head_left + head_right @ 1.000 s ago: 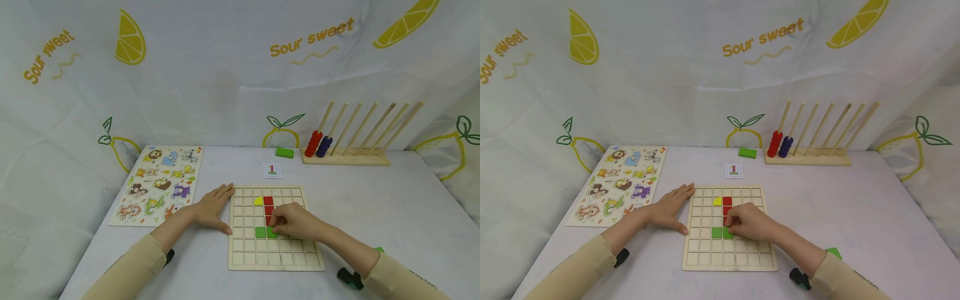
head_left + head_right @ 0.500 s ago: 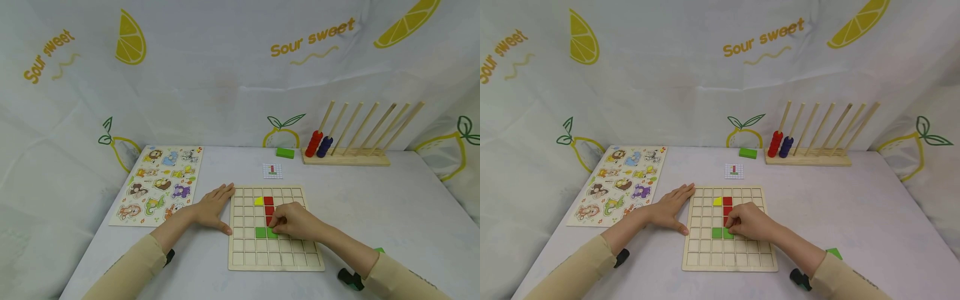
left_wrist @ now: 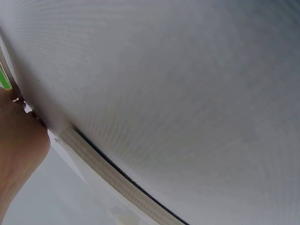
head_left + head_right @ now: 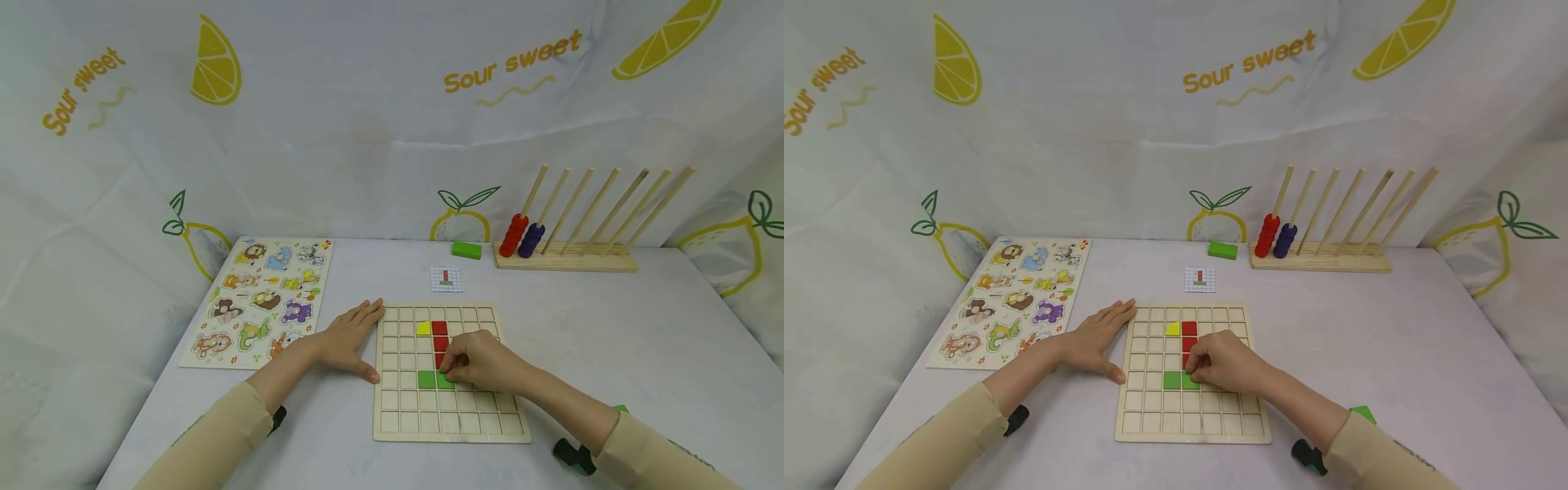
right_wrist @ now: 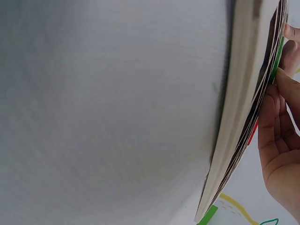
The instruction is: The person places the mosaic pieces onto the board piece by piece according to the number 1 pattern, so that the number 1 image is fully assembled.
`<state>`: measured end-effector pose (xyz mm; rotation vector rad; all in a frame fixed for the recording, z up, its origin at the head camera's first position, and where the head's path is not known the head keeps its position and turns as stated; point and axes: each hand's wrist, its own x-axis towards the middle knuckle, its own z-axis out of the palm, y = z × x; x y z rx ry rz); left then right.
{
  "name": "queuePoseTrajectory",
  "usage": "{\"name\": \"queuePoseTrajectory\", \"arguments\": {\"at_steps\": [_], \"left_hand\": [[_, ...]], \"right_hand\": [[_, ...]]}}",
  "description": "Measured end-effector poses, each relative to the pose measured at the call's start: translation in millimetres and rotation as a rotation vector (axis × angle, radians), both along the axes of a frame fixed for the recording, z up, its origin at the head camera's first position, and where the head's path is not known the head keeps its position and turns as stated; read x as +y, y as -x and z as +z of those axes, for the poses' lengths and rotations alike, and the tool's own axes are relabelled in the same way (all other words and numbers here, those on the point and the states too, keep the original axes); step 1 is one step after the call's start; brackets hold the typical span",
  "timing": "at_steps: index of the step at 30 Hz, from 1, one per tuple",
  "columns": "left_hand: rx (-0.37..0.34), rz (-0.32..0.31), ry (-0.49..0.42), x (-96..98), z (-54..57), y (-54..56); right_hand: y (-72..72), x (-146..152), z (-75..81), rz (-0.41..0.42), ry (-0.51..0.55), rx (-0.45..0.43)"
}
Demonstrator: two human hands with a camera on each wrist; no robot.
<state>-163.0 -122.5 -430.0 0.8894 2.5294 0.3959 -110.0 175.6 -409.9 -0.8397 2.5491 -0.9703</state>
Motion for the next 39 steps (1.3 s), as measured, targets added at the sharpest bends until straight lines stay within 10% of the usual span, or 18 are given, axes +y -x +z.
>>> {"name": "queuePoseTrajectory", "arguments": {"at_steps": [39], "left_hand": [[-0.008,0.005,-0.002,0.2,-0.8,-0.2]], "right_hand": [[20.5,92.3,37.7,-0.249,-0.092,0.090]]}}
